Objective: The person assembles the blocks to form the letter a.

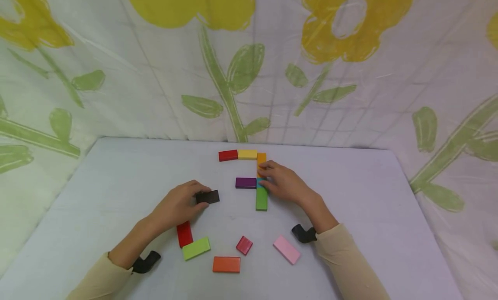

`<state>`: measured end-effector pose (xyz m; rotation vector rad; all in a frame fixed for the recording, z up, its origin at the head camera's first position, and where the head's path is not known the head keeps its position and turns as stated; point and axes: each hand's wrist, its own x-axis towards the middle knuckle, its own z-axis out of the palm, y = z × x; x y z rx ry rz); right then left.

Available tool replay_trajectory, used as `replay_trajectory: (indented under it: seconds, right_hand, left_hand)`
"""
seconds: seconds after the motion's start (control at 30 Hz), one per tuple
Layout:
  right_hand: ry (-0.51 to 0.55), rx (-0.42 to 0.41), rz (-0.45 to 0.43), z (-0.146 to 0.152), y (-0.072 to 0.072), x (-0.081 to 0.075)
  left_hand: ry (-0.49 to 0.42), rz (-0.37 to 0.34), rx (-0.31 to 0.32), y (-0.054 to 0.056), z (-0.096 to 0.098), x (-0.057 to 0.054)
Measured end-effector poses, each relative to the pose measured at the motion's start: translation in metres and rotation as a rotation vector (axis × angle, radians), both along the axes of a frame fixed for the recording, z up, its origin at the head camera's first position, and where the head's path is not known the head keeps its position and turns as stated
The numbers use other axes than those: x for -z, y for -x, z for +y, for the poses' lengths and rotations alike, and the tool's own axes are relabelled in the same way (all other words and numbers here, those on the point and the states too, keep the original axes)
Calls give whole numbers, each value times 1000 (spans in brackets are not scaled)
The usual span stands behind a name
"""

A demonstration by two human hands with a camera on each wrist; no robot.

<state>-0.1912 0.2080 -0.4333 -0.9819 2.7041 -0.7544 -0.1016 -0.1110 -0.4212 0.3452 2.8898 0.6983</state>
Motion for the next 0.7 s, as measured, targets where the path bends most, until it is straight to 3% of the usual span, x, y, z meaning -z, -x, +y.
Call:
replay_trajectory:
  seconds: [0.7]
  right_hand:
    - [-10,5,-2,-2,-1,-2]
  left_hand:
    - [-8,9,6,4,-2,1]
